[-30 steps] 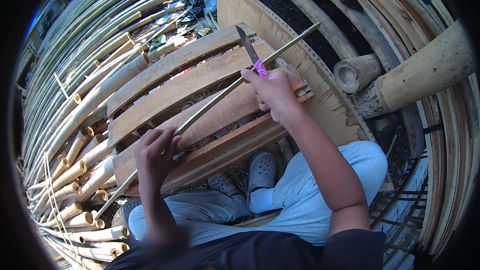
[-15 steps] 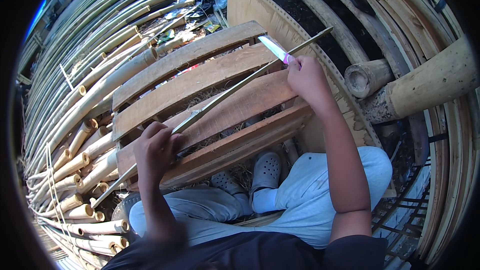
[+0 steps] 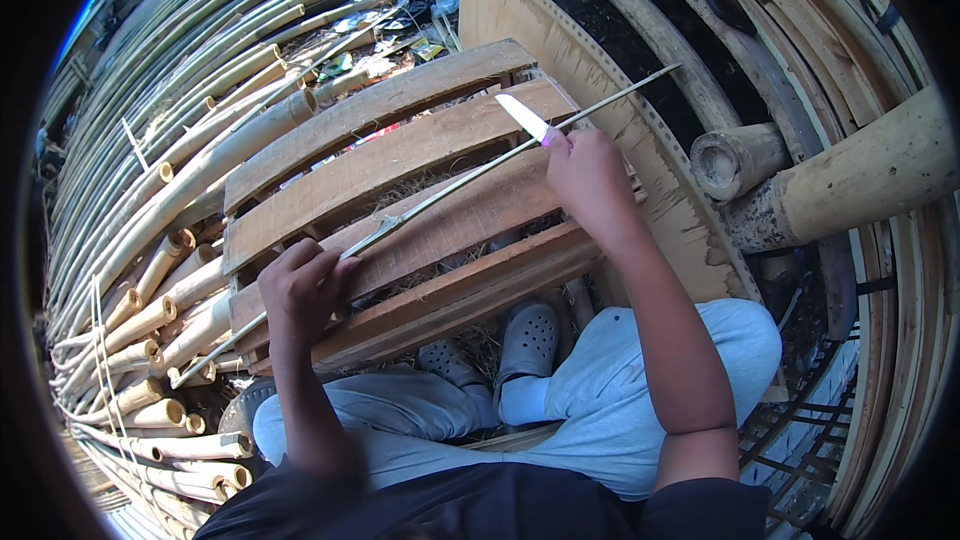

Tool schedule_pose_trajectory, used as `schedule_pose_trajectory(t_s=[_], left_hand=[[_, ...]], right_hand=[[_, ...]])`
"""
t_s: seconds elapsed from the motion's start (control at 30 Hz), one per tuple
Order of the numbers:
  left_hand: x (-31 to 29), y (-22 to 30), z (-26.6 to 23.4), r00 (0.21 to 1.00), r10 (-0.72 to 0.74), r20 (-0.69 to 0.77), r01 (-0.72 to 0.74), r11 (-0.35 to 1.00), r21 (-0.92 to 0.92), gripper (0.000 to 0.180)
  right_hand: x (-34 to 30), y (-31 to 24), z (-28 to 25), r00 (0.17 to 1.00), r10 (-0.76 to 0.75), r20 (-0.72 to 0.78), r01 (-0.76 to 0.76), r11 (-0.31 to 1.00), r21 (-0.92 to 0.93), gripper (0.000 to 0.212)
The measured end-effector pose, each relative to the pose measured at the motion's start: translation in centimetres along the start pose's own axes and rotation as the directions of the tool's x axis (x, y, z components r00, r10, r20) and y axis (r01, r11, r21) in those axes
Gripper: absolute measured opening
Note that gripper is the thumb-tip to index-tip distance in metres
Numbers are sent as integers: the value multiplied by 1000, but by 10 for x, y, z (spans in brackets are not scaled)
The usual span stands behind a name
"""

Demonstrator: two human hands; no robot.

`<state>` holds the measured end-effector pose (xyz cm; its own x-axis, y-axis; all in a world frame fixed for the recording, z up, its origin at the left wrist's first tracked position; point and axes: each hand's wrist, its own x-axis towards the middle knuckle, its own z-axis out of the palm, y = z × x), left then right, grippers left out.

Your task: The person smooths a bamboo strip by shaving along its length and scraping its surface and nodes with a knife.

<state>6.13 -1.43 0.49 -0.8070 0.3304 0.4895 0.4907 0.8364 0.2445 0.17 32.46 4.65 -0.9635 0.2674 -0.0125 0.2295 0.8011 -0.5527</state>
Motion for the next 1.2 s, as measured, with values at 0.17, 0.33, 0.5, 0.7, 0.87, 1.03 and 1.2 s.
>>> schedule_pose_trajectory(t_s=[0.17,0.33,0.5,0.7,0.87,1.03,1.2], left_hand=[[0,-3,2,1000,-30,-7,30,999,-22,18],[7,-2,2,998,-69,-2,68,997,-38,20],[6,-3,3,999,-34,-11,34,999,-38,21],[7,-3,6,1000,-1,-20,0,999,-38,20],[4,-4,4,1000,5,-20,-6,1000,-27,20],[7,-2,4,1000,13,-20,-14,1000,-22,20],[6,-2,4,999,32,-19,-33,999,-27,20]], right_hand=[[-20,-12,26,991,-136,23,135,990,36,47],[-5,4,7,990,-109,-88,105,993,-53,45],[-38,-35,28,986,-99,132,93,994,50,45],[-23,-17,23,993,-109,51,110,994,-5,46],[-41,-35,34,970,-209,122,203,978,55,47],[-30,-29,19,982,-172,81,170,985,28,49],[-57,-41,44,958,-250,140,237,966,104,45]])
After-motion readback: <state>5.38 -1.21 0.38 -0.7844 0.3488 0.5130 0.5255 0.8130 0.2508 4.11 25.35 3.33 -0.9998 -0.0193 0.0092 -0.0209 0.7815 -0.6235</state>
